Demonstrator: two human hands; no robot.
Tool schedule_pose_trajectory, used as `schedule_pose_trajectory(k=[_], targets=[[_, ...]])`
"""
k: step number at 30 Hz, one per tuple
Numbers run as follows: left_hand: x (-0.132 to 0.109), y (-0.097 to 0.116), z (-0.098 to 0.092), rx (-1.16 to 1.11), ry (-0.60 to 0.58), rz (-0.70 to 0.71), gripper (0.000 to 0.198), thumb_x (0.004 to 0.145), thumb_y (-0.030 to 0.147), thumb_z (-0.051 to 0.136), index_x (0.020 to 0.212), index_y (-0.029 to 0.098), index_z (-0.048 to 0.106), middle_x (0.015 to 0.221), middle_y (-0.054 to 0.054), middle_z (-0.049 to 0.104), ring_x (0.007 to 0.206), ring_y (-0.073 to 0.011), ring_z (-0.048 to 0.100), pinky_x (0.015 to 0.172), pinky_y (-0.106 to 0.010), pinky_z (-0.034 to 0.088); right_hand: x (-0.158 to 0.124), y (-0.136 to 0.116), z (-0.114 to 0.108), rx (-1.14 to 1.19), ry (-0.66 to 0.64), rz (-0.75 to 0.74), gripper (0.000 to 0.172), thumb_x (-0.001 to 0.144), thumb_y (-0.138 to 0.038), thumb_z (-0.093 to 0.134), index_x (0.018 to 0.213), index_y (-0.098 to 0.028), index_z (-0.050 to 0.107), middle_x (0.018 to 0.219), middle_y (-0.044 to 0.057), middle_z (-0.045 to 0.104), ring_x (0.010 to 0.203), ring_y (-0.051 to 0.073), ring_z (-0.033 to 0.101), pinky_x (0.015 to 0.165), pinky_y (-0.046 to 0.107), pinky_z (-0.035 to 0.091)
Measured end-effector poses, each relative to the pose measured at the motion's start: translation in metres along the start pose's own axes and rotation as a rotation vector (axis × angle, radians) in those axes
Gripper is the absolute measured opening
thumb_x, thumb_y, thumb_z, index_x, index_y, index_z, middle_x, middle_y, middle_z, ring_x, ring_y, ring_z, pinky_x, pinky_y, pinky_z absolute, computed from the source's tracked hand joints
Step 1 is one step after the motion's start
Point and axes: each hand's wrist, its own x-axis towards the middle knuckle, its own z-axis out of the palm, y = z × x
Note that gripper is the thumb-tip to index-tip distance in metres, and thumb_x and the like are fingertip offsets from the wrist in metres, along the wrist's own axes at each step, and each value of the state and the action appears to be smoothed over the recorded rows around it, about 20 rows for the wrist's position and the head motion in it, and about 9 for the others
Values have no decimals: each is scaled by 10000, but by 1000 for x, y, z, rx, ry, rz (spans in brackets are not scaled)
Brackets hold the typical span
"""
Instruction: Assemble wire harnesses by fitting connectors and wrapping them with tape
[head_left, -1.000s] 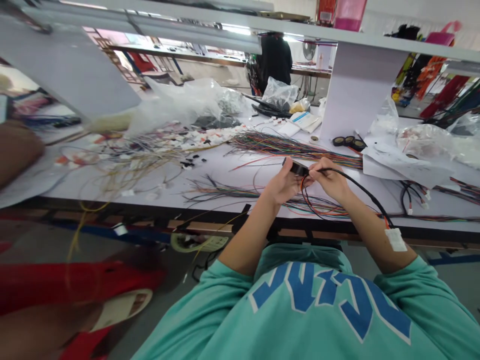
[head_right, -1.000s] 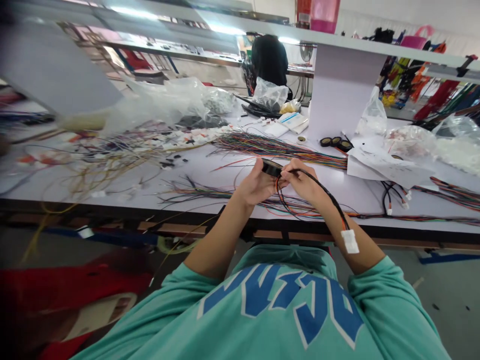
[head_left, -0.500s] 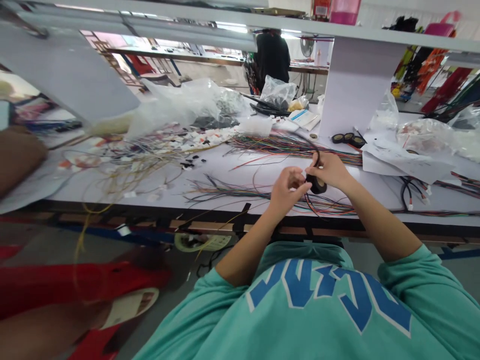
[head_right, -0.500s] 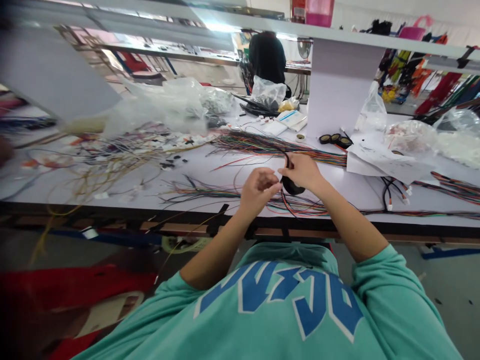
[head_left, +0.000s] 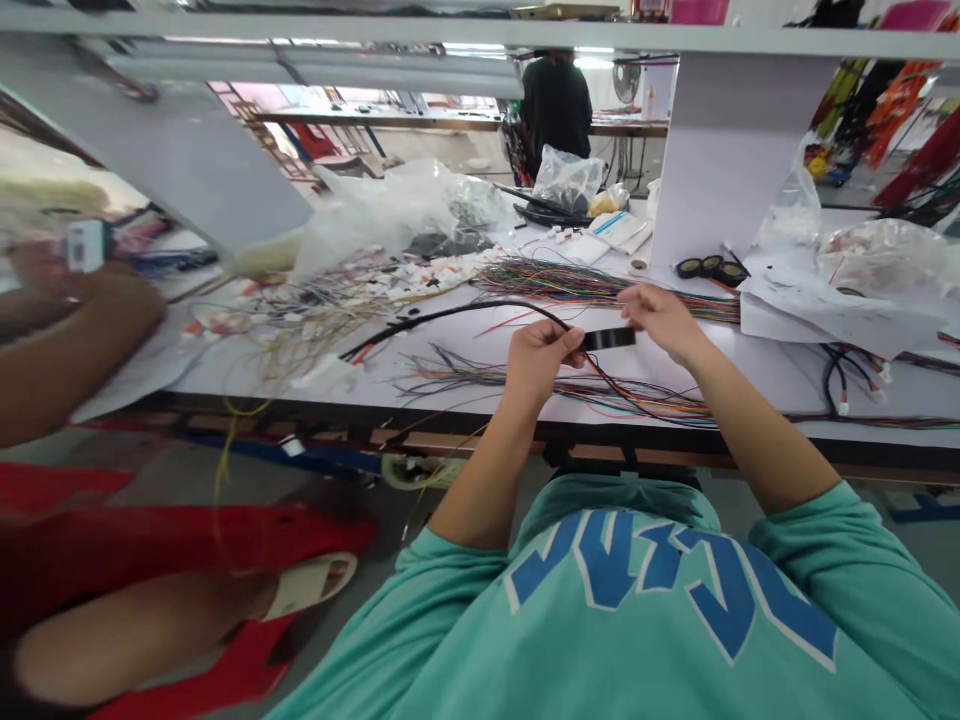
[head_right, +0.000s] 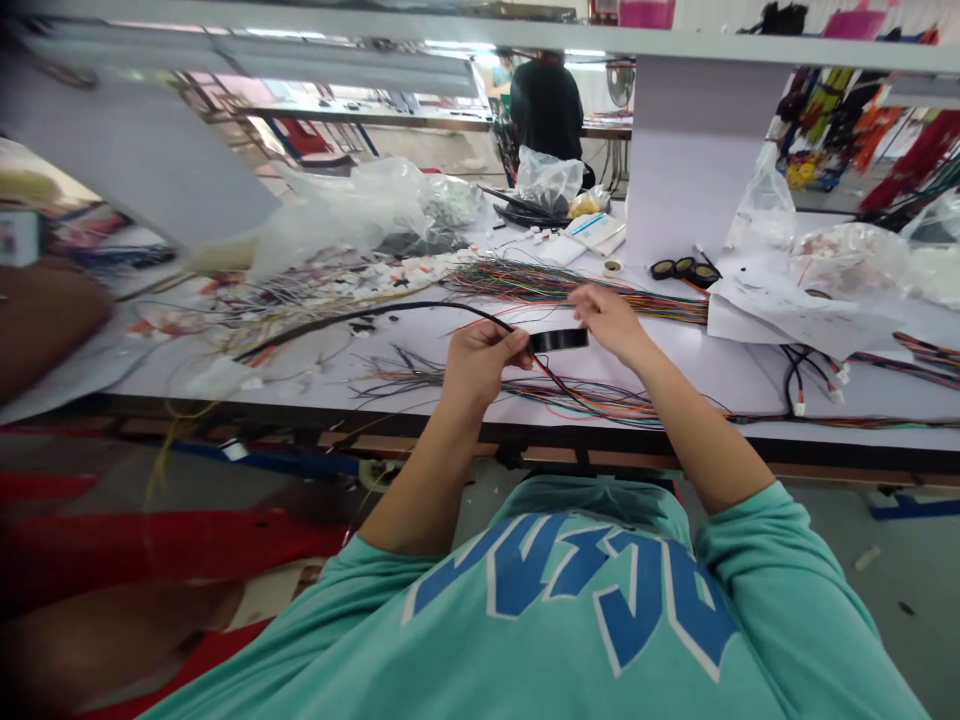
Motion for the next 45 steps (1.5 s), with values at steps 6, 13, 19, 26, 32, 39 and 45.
schedule_pose_trajectory(k=[6,13,19,26,32,39,45], targets=[[-1,-7,-4,-180,25,-93,351,459,337,785,482,142,495,396,34,517,315,-72,468,349,-179,407,3,25,12,104,-153,406,193,826,-108,506,645,-172,521,515,-45,534,454,74,500,480,194,397],[-7,-8,-3,-136,122,-22,326,495,388,760,531,149,541,410,40,528,332,-84,488,365,-197,433,-14,27,21,196,-436,372,250,807,-236,601,579,-135,601,491,-3,578,462,85,502,470,201,368],[-16,-6,-8,47,136,97,222,580,361,690,623,157,614,432,38,555,386,-114,548,411,-201,438,-19,22,39,522,-606,359,126,737,-233,644,648,-150,614,556,-34,565,524,76,479,495,183,364],[-28,1,-16,459,142,256,120,699,318,658,696,202,689,622,15,657,492,-110,555,522,-227,457,-16,23,48,752,-387,642,173,632,-13,531,667,-177,574,588,-54,577,561,96,527,577,216,442],[-11,1,-29,607,115,616,109,646,325,757,605,256,683,759,-8,669,832,-198,604,867,-371,478,-20,23,36,897,-178,637,177,730,-55,501,634,-203,496,586,-45,567,599,92,568,770,227,498],[-4,0,-37,271,-105,443,164,630,362,745,626,210,685,748,-34,687,798,-202,657,787,-348,534,-27,17,19,1055,73,479,96,805,-154,481,777,-228,534,604,-48,543,651,111,592,779,261,504],[-3,5,-32,299,-42,217,95,585,284,710,574,195,679,628,-1,675,628,-138,610,620,-231,501,-44,31,-15,717,81,-26,113,829,-390,458,817,-289,507,647,-37,502,746,141,595,806,327,497]])
